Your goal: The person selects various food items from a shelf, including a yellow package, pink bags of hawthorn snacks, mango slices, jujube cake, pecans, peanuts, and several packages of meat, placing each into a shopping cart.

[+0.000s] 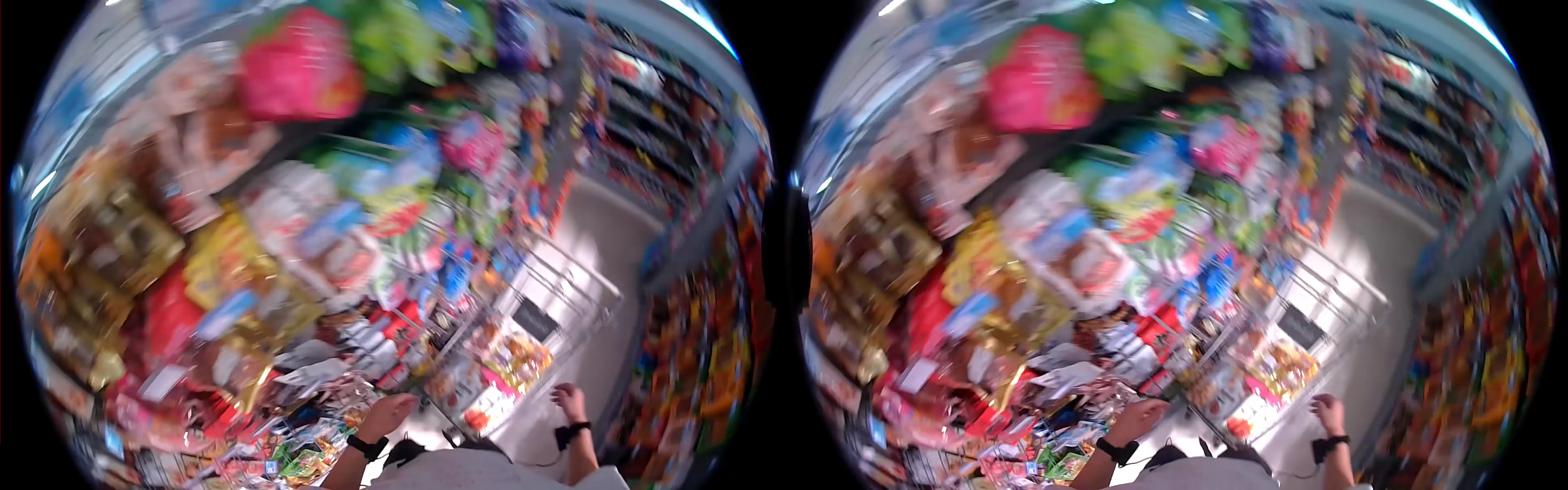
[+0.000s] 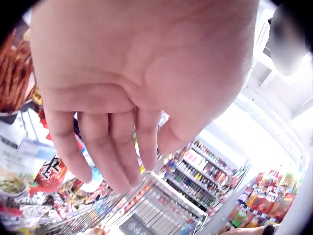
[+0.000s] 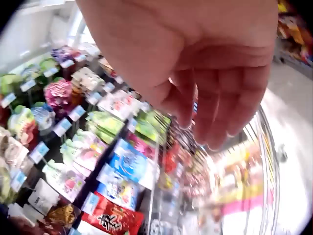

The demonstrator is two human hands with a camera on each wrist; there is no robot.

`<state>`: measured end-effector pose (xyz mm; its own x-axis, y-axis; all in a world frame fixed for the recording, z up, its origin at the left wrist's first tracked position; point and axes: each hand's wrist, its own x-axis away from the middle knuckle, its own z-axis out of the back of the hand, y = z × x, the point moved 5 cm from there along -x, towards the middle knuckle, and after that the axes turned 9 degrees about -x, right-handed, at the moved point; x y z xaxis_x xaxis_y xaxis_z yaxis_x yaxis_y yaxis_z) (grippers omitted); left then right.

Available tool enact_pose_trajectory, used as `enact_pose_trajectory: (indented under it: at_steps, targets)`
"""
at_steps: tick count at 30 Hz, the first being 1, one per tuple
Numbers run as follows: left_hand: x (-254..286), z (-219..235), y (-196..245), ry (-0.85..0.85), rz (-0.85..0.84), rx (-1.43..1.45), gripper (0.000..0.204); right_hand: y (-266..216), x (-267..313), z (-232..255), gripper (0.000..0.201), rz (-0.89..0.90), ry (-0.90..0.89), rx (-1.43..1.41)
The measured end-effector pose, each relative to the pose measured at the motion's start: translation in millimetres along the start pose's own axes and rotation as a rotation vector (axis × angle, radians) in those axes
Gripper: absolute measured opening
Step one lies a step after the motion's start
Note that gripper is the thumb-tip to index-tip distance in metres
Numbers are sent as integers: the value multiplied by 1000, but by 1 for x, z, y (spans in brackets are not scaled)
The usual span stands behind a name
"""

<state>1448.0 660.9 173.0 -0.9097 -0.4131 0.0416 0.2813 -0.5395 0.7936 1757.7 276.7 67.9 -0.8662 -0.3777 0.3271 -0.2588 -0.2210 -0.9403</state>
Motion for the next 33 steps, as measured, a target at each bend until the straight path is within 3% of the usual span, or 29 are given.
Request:
enact_pose_trajectory:
  at_steps: [1,2,3,6,8,10,13,15,16,18,19,20,21,23,26,30,32,33]
  targets:
    - [2,21,23,20,-97,30,23,-37,-10,13,20,211,-9,121]
    - [6,32,30,1,-1,115,22,-98,-9,13,19,416,-2,164]
    - [7,46,45,72,-75,217,21,-178,9,0,16,523,-32,77]
    - [27,99,99,159,-208,352,20,-390,119,-81,14,789,-177,23]
    - [48,130,132,243,-312,209,20,-466,186,-131,17,983,-347,37]
    - [68,157,157,338,-396,228,18,-515,229,-181,20,1212,-597,258]
    - [100,195,184,414,-456,191,18,-561,264,-268,15,1381,-787,432]
    - [121,218,198,476,-463,164,18,-578,276,-329,18,1303,-937,446]
    - [134,226,204,477,-375,201,19,-584,276,-361,20,1370,-1024,438]
    - [153,242,212,566,-440,109,20,-591,261,-426,30,1342,-1144,393]
    - [163,247,217,598,-447,73,21,-593,256,-456,39,1325,-1159,329]
    - [173,252,222,615,-458,71,21,-599,244,-486,50,1369,-1003,414]
    - [181,254,220,636,-451,66,21,-603,228,-514,59,1134,-929,480]
    - [197,258,218,661,-442,51,20,-625,189,-571,60,1400,-867,291]
    - [223,261,217,664,-380,-6,20,-630,196,-589,55,1202,-713,166]
    - [238,266,198,672,-315,-8,20,-644,189,-601,47,1222,-640,131]
    - [240,268,193,685,-336,-3,20,-639,197,-597,34,1060,-873,247]
    - [239,268,192,679,-337,-4,20,-639,198,-594,29,1062,-860,225]
